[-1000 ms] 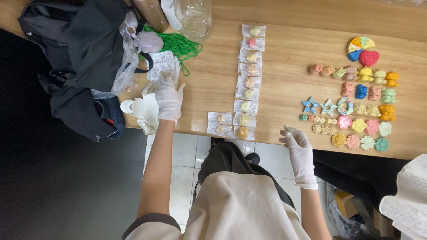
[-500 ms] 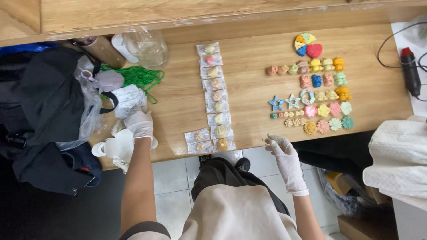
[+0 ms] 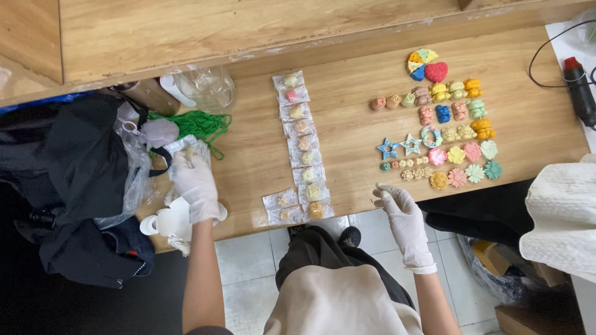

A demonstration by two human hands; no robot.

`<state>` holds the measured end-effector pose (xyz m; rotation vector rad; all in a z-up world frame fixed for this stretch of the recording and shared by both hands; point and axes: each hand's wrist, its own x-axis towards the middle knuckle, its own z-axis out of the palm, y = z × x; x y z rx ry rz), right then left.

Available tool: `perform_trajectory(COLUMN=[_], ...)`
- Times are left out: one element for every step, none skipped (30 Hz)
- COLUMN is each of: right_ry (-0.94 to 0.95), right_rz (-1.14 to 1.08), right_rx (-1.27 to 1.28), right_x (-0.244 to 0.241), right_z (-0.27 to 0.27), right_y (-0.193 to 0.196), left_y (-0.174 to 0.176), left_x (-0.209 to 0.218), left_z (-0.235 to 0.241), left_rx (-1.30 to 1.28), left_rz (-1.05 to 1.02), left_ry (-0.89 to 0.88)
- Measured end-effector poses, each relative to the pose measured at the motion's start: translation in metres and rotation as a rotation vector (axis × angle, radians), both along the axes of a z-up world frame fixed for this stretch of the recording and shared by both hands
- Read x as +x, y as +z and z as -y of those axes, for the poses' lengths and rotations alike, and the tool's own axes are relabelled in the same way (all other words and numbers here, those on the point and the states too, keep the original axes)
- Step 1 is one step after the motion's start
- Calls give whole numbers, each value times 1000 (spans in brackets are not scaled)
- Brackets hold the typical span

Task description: The person wearing white gloves wraps small molded decorative candle pieces in clear plastic wrap, twists the wrap closed, and places each wrapped piece in a row on the wooden table. They occasionally pick up and reposition a paper label sheet and reach for unwrapped candle pieces from the pile.

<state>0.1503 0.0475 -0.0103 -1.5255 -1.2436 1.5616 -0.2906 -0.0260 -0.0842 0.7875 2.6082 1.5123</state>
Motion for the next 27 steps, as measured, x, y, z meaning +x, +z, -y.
perform_trajectory(right_ry=[-7,-32,-62,-73,-66,-60,-80,-50,-17,-38,-34,-29,-47,-71,-93,-110,-126,-142,-152,-171,-186,-193,-211,-228,-229,-266,-298], right_rz=[-5,-30,-51,-53,12,79,82,183,291,300,356,414,422,444,467,474,489,503,505,492,476,475,468,460,458,321,184], right_rx=[0,39,79,80,200,318,319,500,682,684,779,874,873,885,896,894,868,842,842,807,773,773,722,671,670,541,412], right_x=[-4,-7,-8,-15,-20,-25,-29,-32,-34,-33,-32,-31,-27,-24,-20,-14,-8,-2,3,8,13,18,24,29,38,46,55], right_z=[-1,-1,-1,1,4,7,9,11,12,11,11,10,8,7,5,4,4,3,4,4,4,2,0,-1,-3,-5,-7], right_y=[6,13,19,32,46,60,75,90,105,110,113,117,118,120,121,118,115,112,112,112,113,115,118,120,110,101,91], left_y=[-5,-10,-16,18,52,86,84,82,79,89,98,107,116,124,132,137,144,150,153,157,161,163,165,167,163,159,155], left_x=[12,25,39,70,103,136,154,173,193,209,225,240,251,262,273,280,287,294,300,306,312,316,320,324,324,325,326], left_z=[-4,-7,-11,-17,-23,-28,-31,-33,-35,-40,-43,-46,-47,-47,-48,-48,-47,-46,-46,-46,-46,-48,-48,-49,-51,-53,-55], left_rx=[0,179,356,353,394,432,423,390,361,358,344,330,326,335,340,333,319,305,301,269,238,236,220,204,202,209,217], left_rz=[-5,314,637,637,815,994,999,897,795,801,776,752,754,911,1068,1070,1065,1060,1059,1026,991,989,985,980,978,986,994], left_ry=[-7,-111,-220,-231,-271,-309,-328,-422,-517,-539,-580,-622,-642,-630,-613,-630,-683,-735,-745,-789,-828,-834,-838,-842,-843,-821,-797])
